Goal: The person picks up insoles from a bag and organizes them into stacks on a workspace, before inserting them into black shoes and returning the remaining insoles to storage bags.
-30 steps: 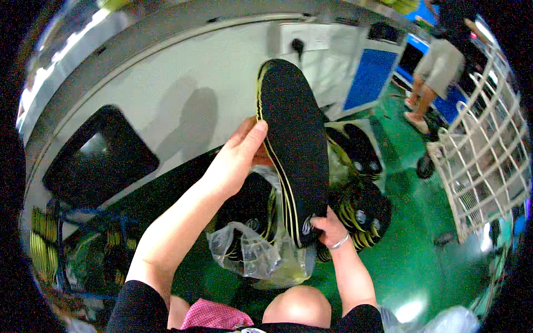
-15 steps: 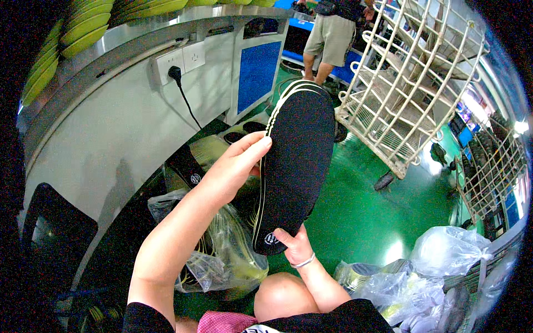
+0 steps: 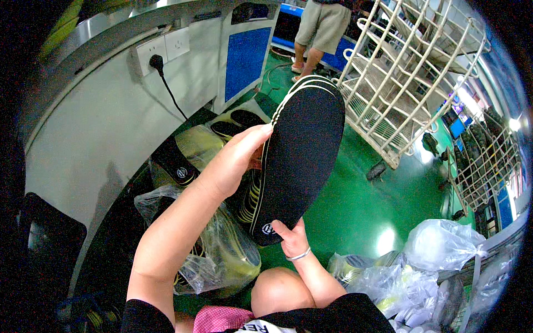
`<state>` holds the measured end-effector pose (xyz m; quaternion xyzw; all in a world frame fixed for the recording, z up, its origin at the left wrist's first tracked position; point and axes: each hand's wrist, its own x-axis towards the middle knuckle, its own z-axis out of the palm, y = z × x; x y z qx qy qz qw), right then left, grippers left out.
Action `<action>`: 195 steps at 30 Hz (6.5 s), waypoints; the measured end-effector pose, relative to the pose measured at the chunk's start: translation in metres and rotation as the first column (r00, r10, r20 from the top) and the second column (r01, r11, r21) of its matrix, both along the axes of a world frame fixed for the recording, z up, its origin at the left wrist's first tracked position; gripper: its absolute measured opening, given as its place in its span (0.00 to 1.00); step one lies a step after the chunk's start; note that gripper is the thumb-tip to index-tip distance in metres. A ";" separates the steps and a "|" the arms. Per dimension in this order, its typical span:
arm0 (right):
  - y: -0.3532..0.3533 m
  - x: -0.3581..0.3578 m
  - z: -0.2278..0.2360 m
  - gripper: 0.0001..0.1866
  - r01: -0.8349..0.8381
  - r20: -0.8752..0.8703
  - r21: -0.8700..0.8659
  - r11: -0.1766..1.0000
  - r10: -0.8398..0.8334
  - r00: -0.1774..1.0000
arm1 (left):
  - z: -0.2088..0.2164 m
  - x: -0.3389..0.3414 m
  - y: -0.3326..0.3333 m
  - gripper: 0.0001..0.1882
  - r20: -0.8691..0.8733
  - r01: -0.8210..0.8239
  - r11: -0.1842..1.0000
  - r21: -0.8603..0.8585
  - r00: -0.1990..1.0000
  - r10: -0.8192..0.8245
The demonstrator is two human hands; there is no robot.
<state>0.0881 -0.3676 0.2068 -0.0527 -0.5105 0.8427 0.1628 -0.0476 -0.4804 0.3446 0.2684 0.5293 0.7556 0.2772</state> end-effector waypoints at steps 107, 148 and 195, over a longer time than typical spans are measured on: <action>-0.088 0.008 0.008 0.10 -0.279 0.349 0.910 -0.307 0.930 0.115 | -0.099 0.321 -0.341 0.18 -0.529 -0.476 0.274 -0.836 0.831 -0.171; -0.103 -0.028 -0.013 0.14 -0.135 0.312 0.905 -0.402 0.847 -0.430 | -0.070 0.458 -0.233 0.13 -0.714 -0.615 -0.388 -0.687 0.670 0.201; -0.125 0.143 0.386 0.18 -0.730 0.826 0.161 -0.664 0.496 -0.269 | 0.165 0.465 -0.316 0.12 0.019 -0.166 0.138 -0.977 0.569 0.822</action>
